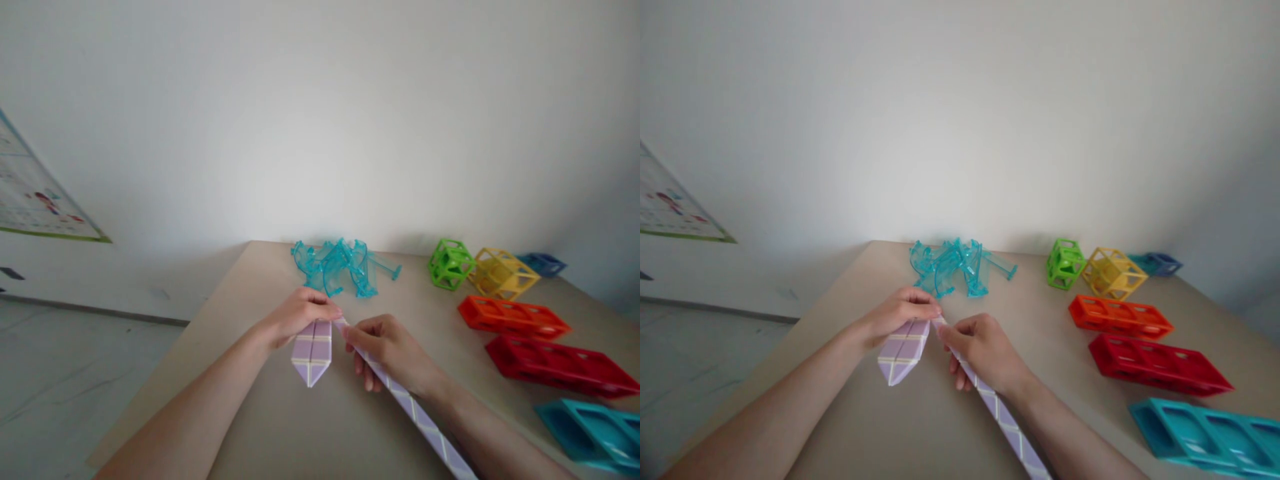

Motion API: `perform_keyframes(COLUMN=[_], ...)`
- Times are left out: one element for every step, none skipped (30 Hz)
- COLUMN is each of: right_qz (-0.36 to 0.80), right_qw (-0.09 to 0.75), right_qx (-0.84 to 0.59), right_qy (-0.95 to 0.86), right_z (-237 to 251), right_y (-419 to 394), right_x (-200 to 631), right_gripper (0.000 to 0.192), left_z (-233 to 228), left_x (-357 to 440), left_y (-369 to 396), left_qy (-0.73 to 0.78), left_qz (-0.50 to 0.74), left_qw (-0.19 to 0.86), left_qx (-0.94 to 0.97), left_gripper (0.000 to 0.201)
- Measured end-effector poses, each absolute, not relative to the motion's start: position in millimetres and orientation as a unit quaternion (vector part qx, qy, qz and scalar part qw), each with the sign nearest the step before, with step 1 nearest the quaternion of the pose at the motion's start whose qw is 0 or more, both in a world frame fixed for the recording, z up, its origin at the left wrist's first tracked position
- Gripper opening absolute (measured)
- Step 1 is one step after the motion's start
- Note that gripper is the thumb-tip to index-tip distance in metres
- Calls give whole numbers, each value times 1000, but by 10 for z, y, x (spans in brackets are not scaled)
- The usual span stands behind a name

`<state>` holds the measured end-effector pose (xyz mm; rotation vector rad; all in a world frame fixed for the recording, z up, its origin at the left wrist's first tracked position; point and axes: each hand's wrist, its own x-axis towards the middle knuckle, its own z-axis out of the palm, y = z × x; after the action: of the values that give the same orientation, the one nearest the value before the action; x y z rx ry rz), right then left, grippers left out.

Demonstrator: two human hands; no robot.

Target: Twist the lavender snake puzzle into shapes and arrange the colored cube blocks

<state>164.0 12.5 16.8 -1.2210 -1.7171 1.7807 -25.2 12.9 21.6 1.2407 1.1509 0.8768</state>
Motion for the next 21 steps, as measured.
perform_keyframes(right_qz=[634, 641, 652, 662, 670, 672, 669, 662, 654, 646, 634, 618, 598, 571, 537, 498, 454, 409, 365, 327, 296], right_qw=[195, 196, 196, 193, 189, 185, 184, 184, 184, 182, 181, 179, 178, 179, 180, 181, 182, 184, 187, 191, 197], right_qx=[-427, -412, -396, -379, -364, -355, -349, -347, -345, -345, -346, -351, -357, -365, -374, -385, -397, -408, -418, -424, -428], right_qy=[-615, -617, -617, -617, -619, -623, -630, -639, -647, -657, -667, -680, -696, -713, -734, -756, -777, -795, -810, -822, -831], right_z=[181, 200, 221, 243, 262, 277, 286, 288, 284, 277, 267, 257, 249, 244, 242, 244, 248, 253, 257, 260, 260], right_y=[126, 129, 135, 141, 148, 154, 159, 163, 164, 164, 162, 158, 153, 146, 137, 127, 115, 102, 88, 75, 63], right_x=[1647, 1659, 1676, 1696, 1717, 1736, 1752, 1763, 1770, 1773, 1773, 1770, 1766, 1761, 1757, 1751, 1745, 1737, 1728, 1718, 1707], right_gripper=[44, 43, 42, 41, 40, 39, 38, 38, 37, 36, 36, 36, 37, 38, 39, 40, 42, 43, 44, 45, 45], left_z=[217, 222, 229, 236, 244, 252, 260, 267, 275, 282, 288, 293, 296, 295, 289, 279, 264, 247, 228, 209, 193], left_x=[-256, -263, -273, -286, -300, -315, -328, -339, -347, -351, -351, -345, -336, -324, -310, -294, -279, -265, -251, -238, -226], left_y=[129, 129, 128, 125, 121, 116, 111, 105, 99, 94, 89, 84, 80, 77, 75, 74, 75, 77, 82, 87, 93], left_qy=[483, 471, 456, 440, 422, 404, 386, 373, 367, 371, 383, 399, 415, 428, 439, 448, 457, 466, 476, 484, 490], left_qz=[382, 392, 400, 404, 404, 401, 394, 385, 374, 364, 354, 344, 337, 333, 330, 328, 327, 329, 333, 339, 345], left_qw=[574, 569, 567, 571, 585, 607, 630, 648, 655, 651, 638, 623, 610, 604, 603, 602, 598, 588, 571, 551, 535], left_qx=[539, 549, 558, 563, 562, 554, 546, 542, 544, 553, 566, 578, 585, 584, 579, 574, 571, 573, 580, 588, 596], left_gripper=[23, 23, 22, 23, 24, 27, 30, 32, 33, 32, 31, 29, 28, 28, 29, 30, 30, 29, 27, 25, 24])
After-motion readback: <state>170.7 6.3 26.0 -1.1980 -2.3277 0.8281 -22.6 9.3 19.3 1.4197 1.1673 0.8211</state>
